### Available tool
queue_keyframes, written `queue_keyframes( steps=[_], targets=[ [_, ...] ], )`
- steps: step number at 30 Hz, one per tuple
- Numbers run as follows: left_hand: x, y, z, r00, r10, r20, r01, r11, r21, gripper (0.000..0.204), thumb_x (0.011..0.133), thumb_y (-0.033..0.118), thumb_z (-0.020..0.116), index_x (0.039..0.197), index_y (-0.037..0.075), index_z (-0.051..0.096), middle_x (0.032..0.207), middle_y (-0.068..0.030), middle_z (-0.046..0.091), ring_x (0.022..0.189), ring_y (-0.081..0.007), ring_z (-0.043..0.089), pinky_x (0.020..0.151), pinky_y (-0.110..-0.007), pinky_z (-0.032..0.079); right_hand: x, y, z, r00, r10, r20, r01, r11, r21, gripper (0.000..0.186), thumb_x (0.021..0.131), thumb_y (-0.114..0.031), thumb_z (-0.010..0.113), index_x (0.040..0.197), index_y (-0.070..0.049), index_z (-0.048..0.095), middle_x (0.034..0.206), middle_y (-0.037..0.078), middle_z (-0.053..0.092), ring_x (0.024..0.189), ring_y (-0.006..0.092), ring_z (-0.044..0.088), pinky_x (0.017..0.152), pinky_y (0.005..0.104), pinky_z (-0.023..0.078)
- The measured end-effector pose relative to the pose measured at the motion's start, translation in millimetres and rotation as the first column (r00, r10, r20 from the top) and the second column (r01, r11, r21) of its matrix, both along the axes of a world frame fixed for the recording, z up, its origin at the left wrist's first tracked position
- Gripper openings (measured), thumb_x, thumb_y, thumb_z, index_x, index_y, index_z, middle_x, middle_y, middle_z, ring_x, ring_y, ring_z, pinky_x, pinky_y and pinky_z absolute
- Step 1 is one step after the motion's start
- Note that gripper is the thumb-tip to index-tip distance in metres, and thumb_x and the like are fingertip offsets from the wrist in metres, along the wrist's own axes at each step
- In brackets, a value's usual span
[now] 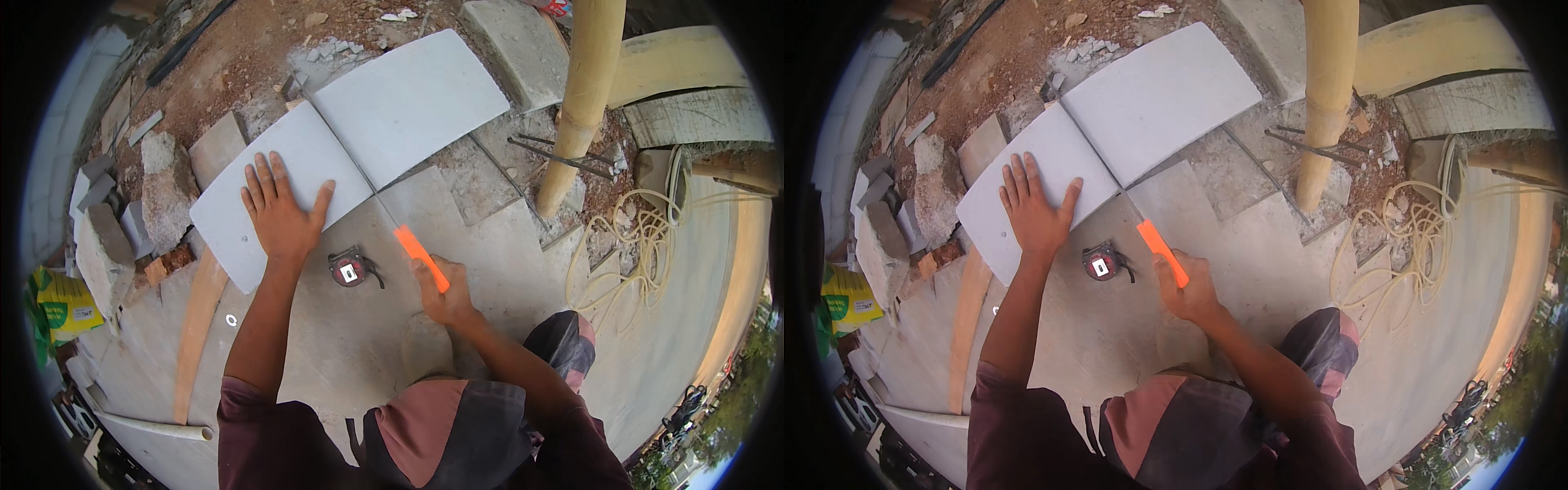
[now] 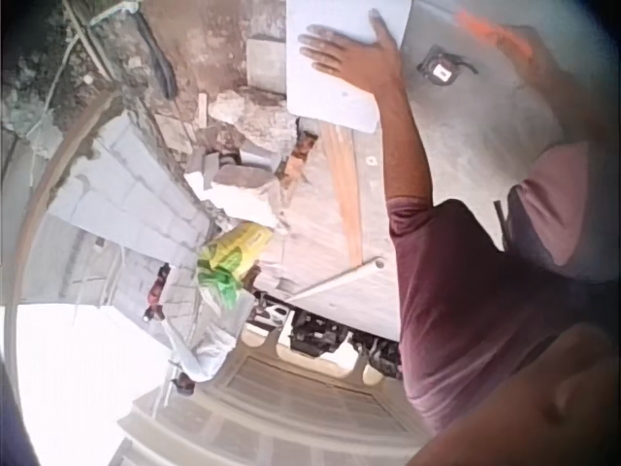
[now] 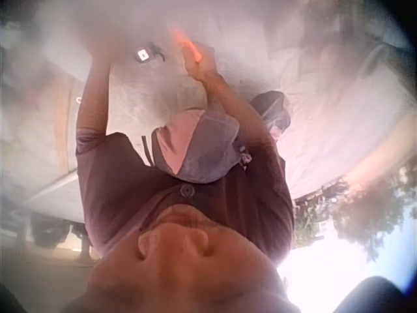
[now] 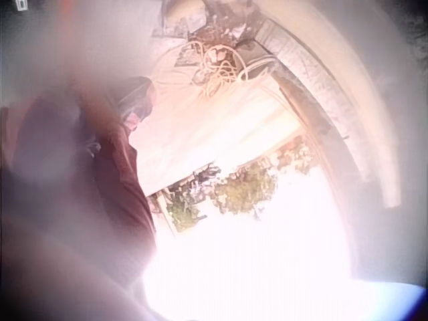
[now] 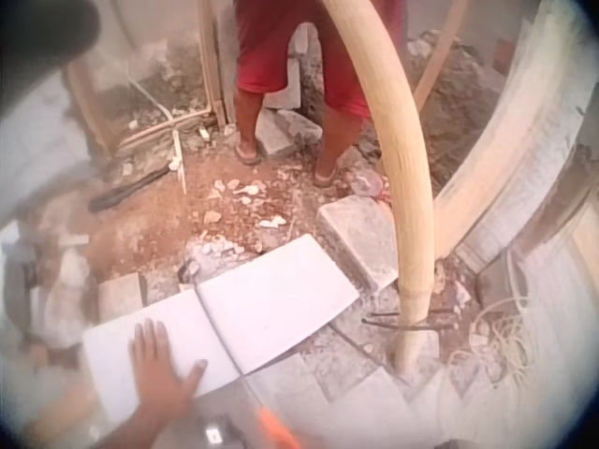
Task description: The person uses a hand saw to cut a white rectangular tile placed on the ground. They hold the tile steady with one hand while sawing through it with the other. After completing the cut, they separate the two pieces and place them on the ground.
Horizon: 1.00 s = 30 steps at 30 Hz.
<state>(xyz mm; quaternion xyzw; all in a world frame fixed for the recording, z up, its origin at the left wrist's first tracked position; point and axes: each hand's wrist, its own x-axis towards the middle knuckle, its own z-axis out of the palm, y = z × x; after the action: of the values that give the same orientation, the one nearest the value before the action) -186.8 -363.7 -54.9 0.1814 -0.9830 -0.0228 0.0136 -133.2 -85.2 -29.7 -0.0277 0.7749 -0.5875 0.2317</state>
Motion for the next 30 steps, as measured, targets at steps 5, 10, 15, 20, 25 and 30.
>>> queue_keyframes(
  steps=[5, 10, 15, 20, 25, 30],
  targets=[
    [2.0, -2.3, 2.8, 1.000, 0.012, 0.001, -0.012, 1.000, -0.017, 0.106, 0.093, 0.073, 0.058, 0.163, -0.001, 0.029, 0.172, -0.0232, 0.022, 0.160, -0.0420, 0.013, 0.129, -0.056, 0.008, 42.8, 81.8, 20.4, 0.992, 0.119, -0.034, -0.121, 0.991, -0.055, 0.032, 0.105, -0.016, 0.055, 0.079, 0.002, 0.056, 0.061, 0.005, 0.043, 0.056, 0.0112, 0.039, 0.051, 0.0345, 0.036],
    [-4.5, 6.5, 0.9, 1.000, -0.018, -0.014, 0.017, 0.999, -0.052, 0.102, 0.094, 0.069, 0.061, 0.163, 0.000, 0.031, 0.170, -0.0230, 0.025, 0.159, -0.0423, 0.017, 0.128, -0.056, 0.013, 4.8, 5.4, -8.6, 0.999, -0.034, -0.017, 0.034, 0.999, -0.036, 0.032, 0.105, -0.018, 0.055, 0.082, 0.003, 0.058, 0.061, 0.006, 0.046, 0.057, 0.0112, 0.043, 0.052, 0.0345, 0.038],
    [4.1, -7.2, -0.8, 1.000, -0.003, -0.022, 0.002, 1.000, -0.015, 0.105, 0.093, 0.072, 0.058, 0.163, -0.001, 0.029, 0.171, -0.0237, 0.022, 0.160, -0.0428, 0.013, 0.129, -0.057, 0.009, 23.9, 61.2, 11.8, 0.993, 0.120, 0.012, -0.121, 0.992, 0.037, 0.034, 0.106, -0.022, 0.056, 0.082, 0.003, 0.058, 0.063, 0.007, 0.047, 0.056, 0.0145, 0.044, 0.053, 0.0355, 0.040],
    [6.5, -0.7, -0.9, 1.000, -0.014, -0.014, 0.013, 0.999, -0.034, 0.104, 0.093, 0.072, 0.057, 0.163, -0.001, 0.030, 0.171, -0.0240, 0.022, 0.160, -0.0430, 0.013, 0.129, -0.057, 0.010, 40.6, 74.8, 19.9, 0.997, 0.080, 0.006, -0.080, 0.997, -0.023, 0.032, 0.106, -0.022, 0.056, 0.083, 0.001, 0.058, 0.066, 0.005, 0.043, 0.056, 0.0132, 0.039, 0.053, 0.0364, 0.039],
    [-2.6, 2.8, -2.6, 0.999, -0.020, -0.028, 0.019, 1.000, -0.017, 0.105, 0.093, 0.072, 0.058, 0.163, 0.000, 0.029, 0.171, -0.0239, 0.022, 0.160, -0.0427, 0.013, 0.129, -0.056, 0.009, 6.0, 14.2, -4.5, 0.997, 0.042, 0.068, -0.044, 0.999, 0.029, 0.033, 0.106, -0.021, 0.056, 0.082, 0.001, 0.058, 0.065, 0.005, 0.042, 0.059, 0.0131, 0.041, 0.055, 0.0354, 0.039],
    [0.7, -1.6, 0.0, 1.000, 0.014, -0.022, -0.015, 0.999, -0.031, 0.105, 0.092, 0.073, 0.059, 0.163, 0.000, 0.030, 0.171, -0.0227, 0.023, 0.160, -0.0422, 0.015, 0.129, -0.055, 0.009, 64.5, 137.7, 29.4, 0.978, 0.133, 0.160, -0.161, 0.971, 0.178, 0.031, 0.103, -0.024, 0.062, 0.087, 0.003, 0.064, 0.067, 0.014, 0.056, 0.055, 0.0249, 0.050, 0.056, 0.0395, 0.043]
  ],
)
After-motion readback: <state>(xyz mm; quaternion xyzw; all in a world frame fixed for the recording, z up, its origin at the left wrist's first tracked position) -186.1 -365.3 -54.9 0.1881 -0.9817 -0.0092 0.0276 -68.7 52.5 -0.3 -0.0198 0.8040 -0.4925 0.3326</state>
